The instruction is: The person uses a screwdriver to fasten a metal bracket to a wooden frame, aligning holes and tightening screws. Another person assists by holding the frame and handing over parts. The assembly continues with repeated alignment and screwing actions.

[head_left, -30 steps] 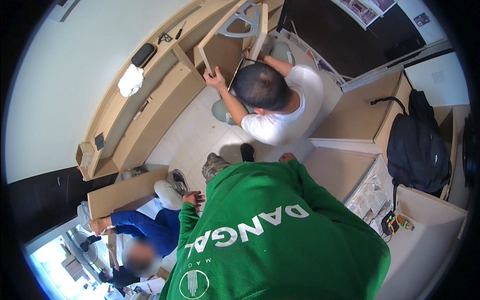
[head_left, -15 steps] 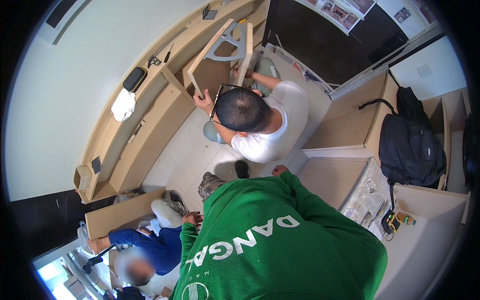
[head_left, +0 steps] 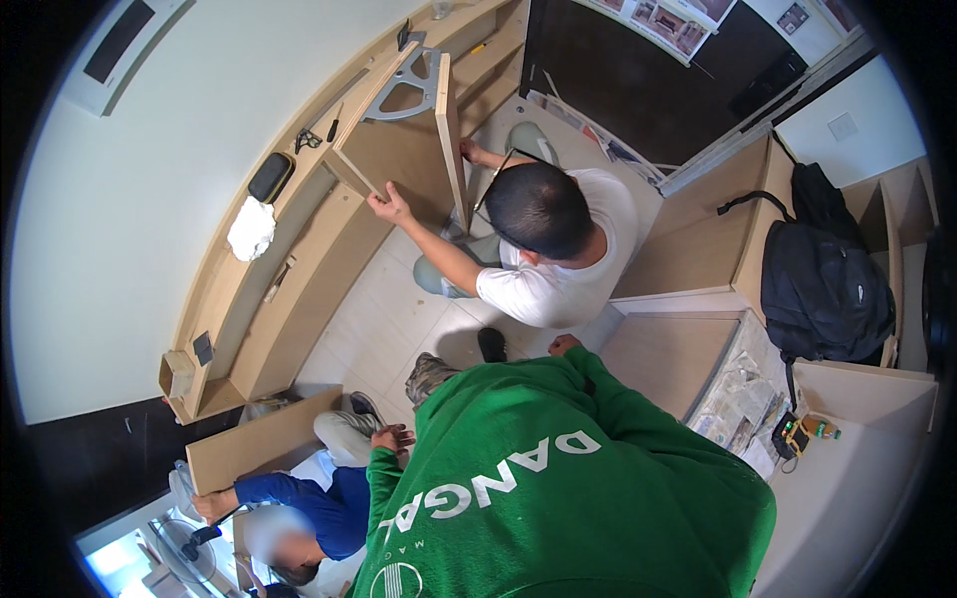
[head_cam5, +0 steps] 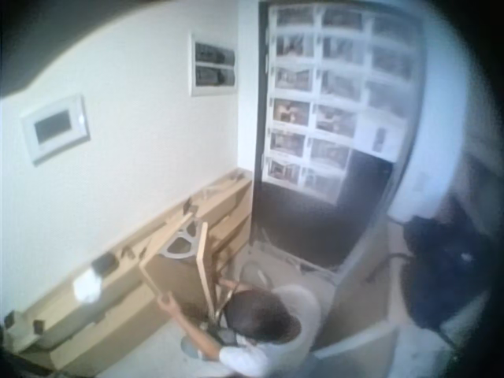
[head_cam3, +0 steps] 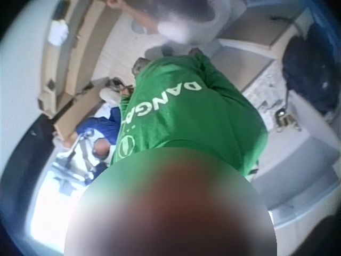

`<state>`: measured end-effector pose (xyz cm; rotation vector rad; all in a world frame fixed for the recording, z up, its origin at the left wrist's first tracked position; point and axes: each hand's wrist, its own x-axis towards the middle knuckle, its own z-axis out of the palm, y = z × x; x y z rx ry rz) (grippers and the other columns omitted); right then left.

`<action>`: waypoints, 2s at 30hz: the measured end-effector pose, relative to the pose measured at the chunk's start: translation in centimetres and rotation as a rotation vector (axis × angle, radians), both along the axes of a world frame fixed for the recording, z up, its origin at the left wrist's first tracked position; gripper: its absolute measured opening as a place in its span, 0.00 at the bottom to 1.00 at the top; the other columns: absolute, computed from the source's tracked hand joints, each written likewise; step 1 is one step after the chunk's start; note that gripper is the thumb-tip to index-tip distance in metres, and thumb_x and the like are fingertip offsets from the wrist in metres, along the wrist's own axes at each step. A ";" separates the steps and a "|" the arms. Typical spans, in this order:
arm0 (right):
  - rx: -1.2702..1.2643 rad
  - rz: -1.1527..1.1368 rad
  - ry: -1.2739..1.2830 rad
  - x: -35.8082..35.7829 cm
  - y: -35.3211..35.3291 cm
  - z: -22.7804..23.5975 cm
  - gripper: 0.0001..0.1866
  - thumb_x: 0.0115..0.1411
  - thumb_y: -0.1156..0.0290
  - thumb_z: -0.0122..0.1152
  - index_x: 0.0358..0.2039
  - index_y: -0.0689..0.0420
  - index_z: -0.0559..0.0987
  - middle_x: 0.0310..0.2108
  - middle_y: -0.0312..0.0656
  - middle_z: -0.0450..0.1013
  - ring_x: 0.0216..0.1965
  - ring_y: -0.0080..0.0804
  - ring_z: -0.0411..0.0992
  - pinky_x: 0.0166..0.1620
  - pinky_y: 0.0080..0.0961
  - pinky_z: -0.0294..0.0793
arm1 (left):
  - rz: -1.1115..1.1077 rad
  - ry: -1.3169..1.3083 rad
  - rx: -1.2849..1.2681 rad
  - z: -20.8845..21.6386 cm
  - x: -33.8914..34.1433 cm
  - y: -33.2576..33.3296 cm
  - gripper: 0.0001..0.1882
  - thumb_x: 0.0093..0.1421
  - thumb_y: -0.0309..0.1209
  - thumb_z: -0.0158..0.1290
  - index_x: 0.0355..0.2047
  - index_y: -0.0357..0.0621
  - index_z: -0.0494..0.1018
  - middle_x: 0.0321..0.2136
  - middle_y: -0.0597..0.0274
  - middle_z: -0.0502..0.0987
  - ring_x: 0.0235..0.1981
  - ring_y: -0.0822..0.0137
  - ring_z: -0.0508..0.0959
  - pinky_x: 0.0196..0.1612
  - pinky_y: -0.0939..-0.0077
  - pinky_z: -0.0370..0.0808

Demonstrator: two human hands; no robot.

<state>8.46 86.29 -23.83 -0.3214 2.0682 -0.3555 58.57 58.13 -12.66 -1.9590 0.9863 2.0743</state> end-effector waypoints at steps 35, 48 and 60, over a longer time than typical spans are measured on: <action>-0.084 0.104 0.166 -0.9 -0.4 -0.4 0.14 0.56 0.62 0.68 0.36 0.60 0.88 0.33 0.47 0.85 0.36 0.39 0.83 0.46 0.36 0.83 | -0.034 -0.060 0.054 -0.6 -0.6 -1.1 0.17 0.70 0.37 0.51 0.55 0.44 0.78 0.39 0.57 0.88 0.38 0.51 0.89 0.38 0.48 0.75; -0.063 -0.177 -0.104 0.1 0.3 2.4 0.11 0.64 0.68 0.64 0.40 0.62 0.86 0.29 0.47 0.85 0.27 0.36 0.83 0.36 0.35 0.85 | -0.529 0.018 -0.108 0.1 -0.3 -1.3 0.21 0.72 0.38 0.48 0.61 0.44 0.74 0.48 0.49 0.85 0.48 0.42 0.86 0.51 0.37 0.75; -0.038 -0.607 -0.209 6.0 4.5 5.3 0.10 0.61 0.70 0.64 0.40 0.61 0.85 0.28 0.48 0.83 0.22 0.40 0.82 0.27 0.40 0.84 | -0.344 -0.141 0.246 -1.8 -3.7 -11.5 0.25 0.71 0.38 0.47 0.66 0.43 0.70 0.56 0.44 0.82 0.53 0.41 0.84 0.48 0.43 0.77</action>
